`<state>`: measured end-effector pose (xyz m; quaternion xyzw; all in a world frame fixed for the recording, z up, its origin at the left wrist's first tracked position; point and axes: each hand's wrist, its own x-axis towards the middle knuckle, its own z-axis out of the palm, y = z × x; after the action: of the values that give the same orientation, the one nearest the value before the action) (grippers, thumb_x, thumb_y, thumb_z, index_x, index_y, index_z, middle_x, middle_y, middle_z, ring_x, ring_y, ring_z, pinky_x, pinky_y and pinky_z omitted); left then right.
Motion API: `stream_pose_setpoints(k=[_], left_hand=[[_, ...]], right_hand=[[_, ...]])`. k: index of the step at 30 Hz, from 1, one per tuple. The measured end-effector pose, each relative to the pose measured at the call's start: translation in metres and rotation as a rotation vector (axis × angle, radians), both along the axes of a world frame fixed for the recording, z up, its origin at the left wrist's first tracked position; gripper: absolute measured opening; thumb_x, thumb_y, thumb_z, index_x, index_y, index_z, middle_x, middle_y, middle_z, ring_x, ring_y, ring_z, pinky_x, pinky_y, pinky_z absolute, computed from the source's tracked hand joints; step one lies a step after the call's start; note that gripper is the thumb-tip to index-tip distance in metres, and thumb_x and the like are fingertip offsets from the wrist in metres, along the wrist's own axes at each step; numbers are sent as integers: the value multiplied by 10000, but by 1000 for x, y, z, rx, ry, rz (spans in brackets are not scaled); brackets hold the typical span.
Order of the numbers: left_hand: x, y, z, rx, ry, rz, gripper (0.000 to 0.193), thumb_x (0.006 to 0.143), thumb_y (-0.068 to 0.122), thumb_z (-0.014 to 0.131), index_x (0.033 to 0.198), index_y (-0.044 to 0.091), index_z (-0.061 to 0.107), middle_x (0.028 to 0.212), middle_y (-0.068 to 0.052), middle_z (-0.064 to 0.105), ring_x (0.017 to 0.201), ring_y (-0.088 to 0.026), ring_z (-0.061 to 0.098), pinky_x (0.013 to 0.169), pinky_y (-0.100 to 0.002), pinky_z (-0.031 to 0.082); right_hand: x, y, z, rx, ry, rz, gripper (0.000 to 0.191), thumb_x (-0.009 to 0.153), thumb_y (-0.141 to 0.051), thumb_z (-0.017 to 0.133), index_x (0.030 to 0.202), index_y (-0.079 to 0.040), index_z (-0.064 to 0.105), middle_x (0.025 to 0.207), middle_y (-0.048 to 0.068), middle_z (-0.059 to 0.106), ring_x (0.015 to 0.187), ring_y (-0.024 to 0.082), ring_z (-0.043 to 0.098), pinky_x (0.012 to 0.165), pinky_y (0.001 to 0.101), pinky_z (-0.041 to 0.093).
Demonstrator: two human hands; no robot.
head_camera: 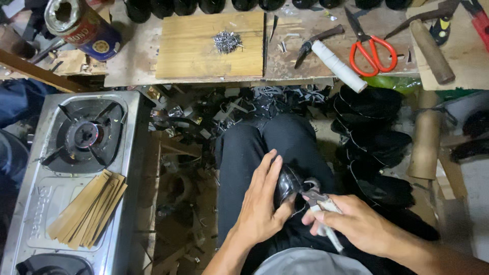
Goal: The person uses a hammer and a small metal tool to tap along the edge of a shoe sole while holding the shoe on their lap. They repeatedly reposition the shoe and tap different sections of the sole perimeter.
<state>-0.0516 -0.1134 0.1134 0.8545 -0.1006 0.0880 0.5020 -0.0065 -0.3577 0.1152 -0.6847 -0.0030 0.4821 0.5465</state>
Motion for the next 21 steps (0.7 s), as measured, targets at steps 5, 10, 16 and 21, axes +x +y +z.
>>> stream_pose_setpoints(k=[5, 10, 16, 21], left_hand=[[0, -13, 4, 67, -77, 69, 811, 806, 102, 742, 1536, 8, 403, 1588, -293, 377, 1423, -483, 456, 1173, -497, 402], [-1, -16, 6, 82, -81, 63, 830, 769, 93, 746, 1530, 25, 420, 1574, -298, 387, 1410, -491, 461, 1163, -503, 404], [4, -18, 5, 86, -38, 82, 839, 749, 89, 750, 1525, 35, 435, 1578, -284, 398, 1406, -487, 468, 1151, -507, 409], [5, -23, 6, 105, -60, 66, 860, 730, 101, 754, 1524, 29, 432, 1564, -287, 391, 1394, -486, 456, 1140, -510, 401]], right_hand=[[14, -2, 36, -204, -338, 313, 382, 919, -308, 578, 1201, -118, 751, 979, 46, 798, 868, 112, 768, 788, 268, 585], [23, 1, 56, -255, -20, 293, 298, 934, -270, 595, 1127, -52, 662, 853, 106, 773, 800, 184, 718, 719, 346, 594], [17, 5, 28, -239, -287, 247, 342, 884, -307, 580, 1115, -116, 745, 800, 44, 790, 739, 132, 731, 693, 280, 588], [25, -10, 31, -99, -197, 247, 306, 949, -292, 613, 1099, -49, 724, 852, 58, 771, 769, 139, 738, 650, 296, 621]])
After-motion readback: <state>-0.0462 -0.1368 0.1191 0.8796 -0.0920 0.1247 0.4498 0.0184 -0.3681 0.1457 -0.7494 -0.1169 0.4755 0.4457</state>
